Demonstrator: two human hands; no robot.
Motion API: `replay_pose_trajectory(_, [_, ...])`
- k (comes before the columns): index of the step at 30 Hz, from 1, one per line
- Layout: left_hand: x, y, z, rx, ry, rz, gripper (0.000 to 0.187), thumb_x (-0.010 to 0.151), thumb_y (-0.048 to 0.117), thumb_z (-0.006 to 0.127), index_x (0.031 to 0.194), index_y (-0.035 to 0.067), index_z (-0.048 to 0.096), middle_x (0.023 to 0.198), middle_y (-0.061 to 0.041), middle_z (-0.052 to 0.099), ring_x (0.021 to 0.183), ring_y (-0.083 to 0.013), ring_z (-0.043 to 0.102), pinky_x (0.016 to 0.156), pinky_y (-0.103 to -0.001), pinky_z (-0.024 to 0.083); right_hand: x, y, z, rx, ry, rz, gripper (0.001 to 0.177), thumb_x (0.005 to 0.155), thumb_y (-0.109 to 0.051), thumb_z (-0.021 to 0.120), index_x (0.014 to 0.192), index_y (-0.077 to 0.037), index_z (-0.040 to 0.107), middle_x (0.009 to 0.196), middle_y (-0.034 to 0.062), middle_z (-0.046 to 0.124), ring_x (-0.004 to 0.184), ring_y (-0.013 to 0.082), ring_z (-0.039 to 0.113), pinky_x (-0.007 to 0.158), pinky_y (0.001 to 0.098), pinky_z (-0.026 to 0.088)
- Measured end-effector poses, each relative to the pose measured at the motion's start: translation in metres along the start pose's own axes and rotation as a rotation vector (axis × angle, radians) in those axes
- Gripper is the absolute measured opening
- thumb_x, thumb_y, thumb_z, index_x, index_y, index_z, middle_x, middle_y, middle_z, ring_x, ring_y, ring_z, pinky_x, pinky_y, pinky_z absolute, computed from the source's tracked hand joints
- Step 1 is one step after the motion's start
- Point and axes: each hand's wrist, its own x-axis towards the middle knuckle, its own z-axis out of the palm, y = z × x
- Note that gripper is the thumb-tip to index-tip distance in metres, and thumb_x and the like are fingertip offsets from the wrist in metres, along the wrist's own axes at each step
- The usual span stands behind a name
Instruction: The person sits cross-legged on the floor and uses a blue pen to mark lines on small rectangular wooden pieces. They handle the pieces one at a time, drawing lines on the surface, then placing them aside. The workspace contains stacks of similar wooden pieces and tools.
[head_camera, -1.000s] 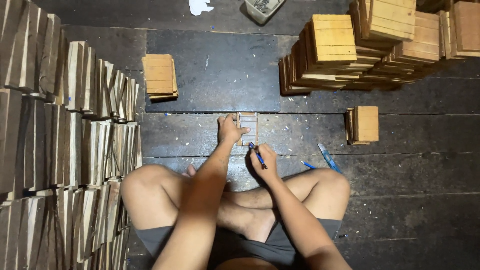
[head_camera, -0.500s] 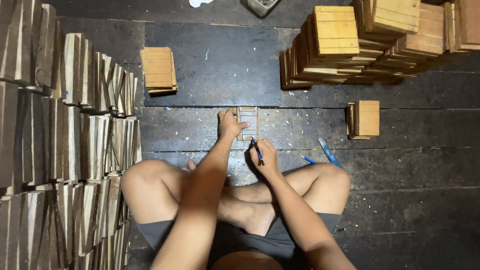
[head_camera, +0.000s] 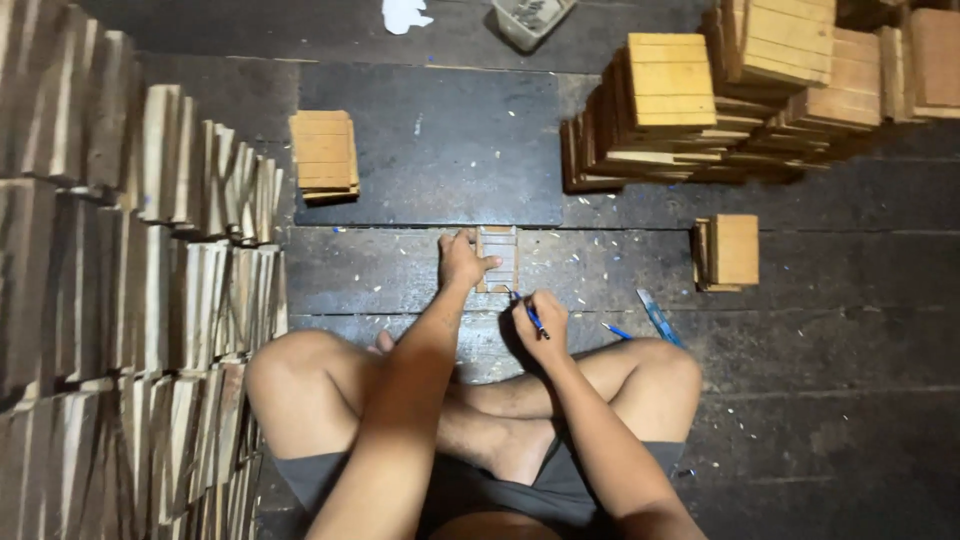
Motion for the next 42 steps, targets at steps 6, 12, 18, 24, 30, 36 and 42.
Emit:
replay_pose_trajectory(6, [0.026,-0.016,0.019,0.04,0.038,-0.022,0.065,0.068,0.029,0.098,0.121,0.01,0.065,0.13,-0.02,0.047,0.123,-0.0439,0.062,0.106,-0.052,0.052,0.096,-0.012,0.002,0.224,0.01,0.254,0.012,0.077,-0.002,0.074,0.078,0.0,0.062,0.077,0.0228,0.068,0.071,0.0346,0.068,0.067,0.0422,0.053])
replay_pose_trajectory(12, [-0.007,0.011,-0.005,0.01,0.002,-0.02,0.069,0.068,0.029,0.098,0.124,0.008,0.064,0.131,-0.019,0.049,0.126,-0.0437,0.061,0.109,-0.051,0.05,0.143,0.049,0.053,0.316,-0.218,0.412,0.013,0.074,-0.002,0.076,0.077,-0.002,0.063,0.082,0.0165,0.075,0.077,0.0221,0.071,0.072,0.034,0.054])
replay_pose_trajectory(18, [-0.01,0.014,-0.008,0.027,-0.002,-0.022,0.068,0.068,0.029,0.098,0.124,0.007,0.064,0.131,-0.019,0.049,0.127,-0.0439,0.06,0.109,-0.051,0.049,0.154,0.043,0.054,0.369,-0.311,0.446,0.015,0.074,-0.003,0.079,0.076,-0.004,0.065,0.082,0.0142,0.076,0.076,0.019,0.072,0.071,0.0326,0.056])
replay_pose_trajectory(24, [-0.004,0.009,-0.004,0.012,-0.009,-0.022,0.072,0.066,0.03,0.098,0.125,0.008,0.062,0.132,-0.02,0.048,0.129,-0.0449,0.058,0.111,-0.052,0.047,0.144,0.033,0.037,0.37,-0.324,0.416,0.017,0.079,0.001,0.079,0.078,0.0,0.062,0.091,0.0198,0.077,0.081,0.0223,0.073,0.073,0.0353,0.057])
replay_pose_trajectory(30, [-0.003,0.008,-0.003,0.029,-0.027,-0.038,0.069,0.07,0.03,0.097,0.126,0.013,0.061,0.133,-0.017,0.047,0.13,-0.0412,0.058,0.111,-0.05,0.047,0.133,0.037,0.048,0.398,-0.267,0.447,0.02,0.081,0.0,0.081,0.078,-0.001,0.062,0.092,0.0197,0.077,0.078,0.0211,0.073,0.073,0.0339,0.057])
replay_pose_trajectory(36, [-0.005,0.007,-0.003,0.014,-0.017,-0.017,0.069,0.069,0.03,0.098,0.124,0.011,0.061,0.132,-0.018,0.048,0.131,-0.0431,0.057,0.112,-0.049,0.047,0.148,0.069,0.06,0.246,-0.408,0.368,0.021,0.078,-0.005,0.081,0.076,-0.003,0.061,0.087,0.0148,0.078,0.085,0.0269,0.075,0.078,0.0386,0.057])
replay_pose_trajectory(42, [-0.003,0.008,-0.003,0.04,-0.039,-0.031,0.07,0.071,0.031,0.096,0.128,0.012,0.06,0.135,-0.016,0.046,0.132,-0.0409,0.057,0.112,-0.051,0.046,0.157,0.046,0.052,0.283,-0.41,0.361,0.017,0.077,-0.003,0.079,0.073,-0.003,0.062,0.085,0.0126,0.078,0.084,0.0209,0.074,0.077,0.0349,0.056])
